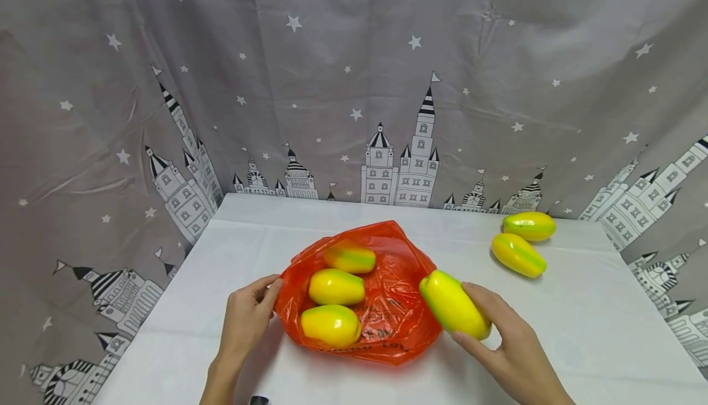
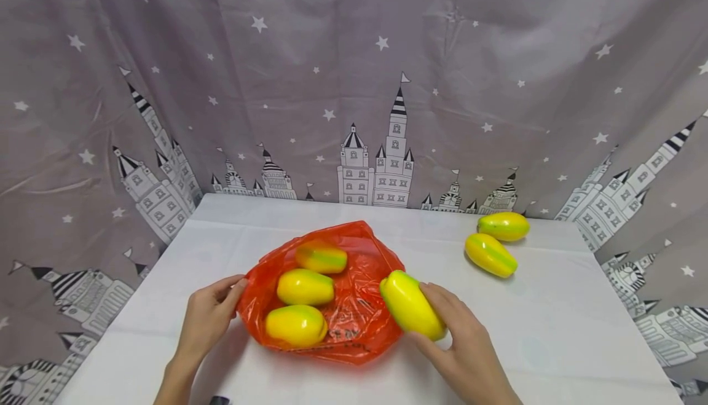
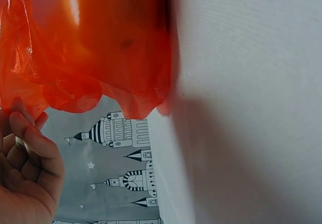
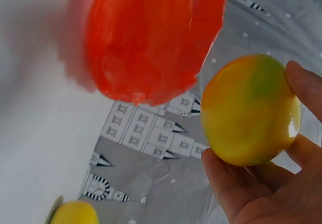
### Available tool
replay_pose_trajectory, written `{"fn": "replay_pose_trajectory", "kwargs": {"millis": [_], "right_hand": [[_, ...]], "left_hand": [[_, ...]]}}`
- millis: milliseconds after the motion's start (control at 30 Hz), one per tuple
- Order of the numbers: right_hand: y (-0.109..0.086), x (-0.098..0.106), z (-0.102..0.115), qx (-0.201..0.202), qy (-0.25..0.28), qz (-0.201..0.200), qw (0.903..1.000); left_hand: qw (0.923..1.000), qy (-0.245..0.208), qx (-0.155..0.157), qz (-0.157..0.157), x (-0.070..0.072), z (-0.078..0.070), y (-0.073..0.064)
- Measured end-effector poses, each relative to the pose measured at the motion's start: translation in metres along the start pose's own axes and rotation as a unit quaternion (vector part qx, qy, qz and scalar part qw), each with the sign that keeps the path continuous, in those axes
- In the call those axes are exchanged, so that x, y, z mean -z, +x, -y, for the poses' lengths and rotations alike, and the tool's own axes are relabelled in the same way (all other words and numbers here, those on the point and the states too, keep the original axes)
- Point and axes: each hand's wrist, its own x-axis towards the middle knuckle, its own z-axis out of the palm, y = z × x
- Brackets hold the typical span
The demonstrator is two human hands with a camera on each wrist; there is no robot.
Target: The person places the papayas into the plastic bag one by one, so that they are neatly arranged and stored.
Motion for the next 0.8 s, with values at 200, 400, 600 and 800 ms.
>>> {"fn": "replay_pose_trajectory", "kwargs": {"millis": [200, 400, 600, 800], "right_hand": [[0.012, -0.012, 0.01, 0.018, 0.022, 0.005, 0.9996], [0.025, -0.025, 0.021, 0.064, 0.041, 0.02, 0.9969], [0.04, -0.038, 0.036, 0.067, 0.049, 0.059, 0.9948], [0.054, -0.055, 0.037, 0.076, 0.044, 0.074, 0.9933]], "left_hand": [[1.0, -0.001, -0.003, 0.0, 0.0, 0.001, 0.0], [0.9998, -0.007, -0.018, -0.008, -0.001, 0.001, 0.002], [0.9997, -0.008, -0.018, -0.013, -0.001, 0.003, 0.001], [0.9997, -0.008, -0.019, -0.009, 0.0, 0.002, 0.001]]}}
